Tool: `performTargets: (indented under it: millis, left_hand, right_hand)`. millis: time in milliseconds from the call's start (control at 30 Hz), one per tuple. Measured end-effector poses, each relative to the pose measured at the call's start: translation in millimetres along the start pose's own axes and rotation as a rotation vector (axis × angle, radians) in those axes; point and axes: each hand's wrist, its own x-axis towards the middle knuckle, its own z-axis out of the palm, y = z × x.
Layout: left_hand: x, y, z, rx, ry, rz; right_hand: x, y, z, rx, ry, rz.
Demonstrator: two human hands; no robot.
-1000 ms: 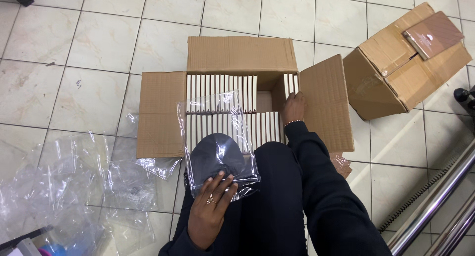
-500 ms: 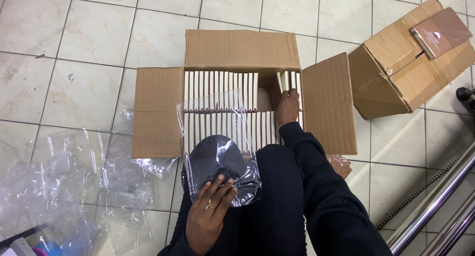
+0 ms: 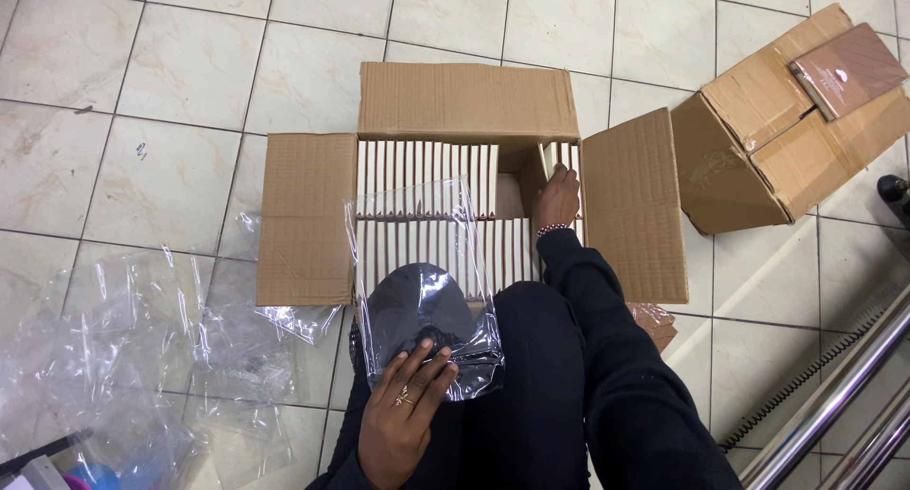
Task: The person puts a notebook into a clear plastic sleeve, peels the adhesive strip, and seals the sleeve by hand before setting it aside.
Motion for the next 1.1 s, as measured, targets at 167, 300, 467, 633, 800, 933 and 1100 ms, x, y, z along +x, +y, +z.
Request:
performTargets:
  millis: [167,300,467,633,800,933,1100]
  left_hand:
    - [-1,-2,0,0.005,-0.016,0.017]
    - [3,-1,-1,0.017,0.037,0.023]
    - [3,-1,-2,0.039,0.148,0.043]
    - [-1,4,-10,0.131,0.271,0.044]
    - [7,19,-22,0.12,0.332,0.135]
    - [4,18,-21,0.171,0.385,0.121]
    - [-3,-8,-23,0.222,0.366,-0.002]
  right_hand:
    - [16,23,35,-0.089,-0.051,0.076]
    - [29,22,25,-0.501,-0.277,0.004]
    - [10,31,-24,0.245,-0.063,-0.034]
    - [-63,13,-166,0.579,0.148,-0.051]
    - [-139,32,-294,0.679,0.447,-0.131]
    - [-212,35,-363,1.07,0.535,-0.48]
    - [-283,52,-381,1.253,0.036,-0.815]
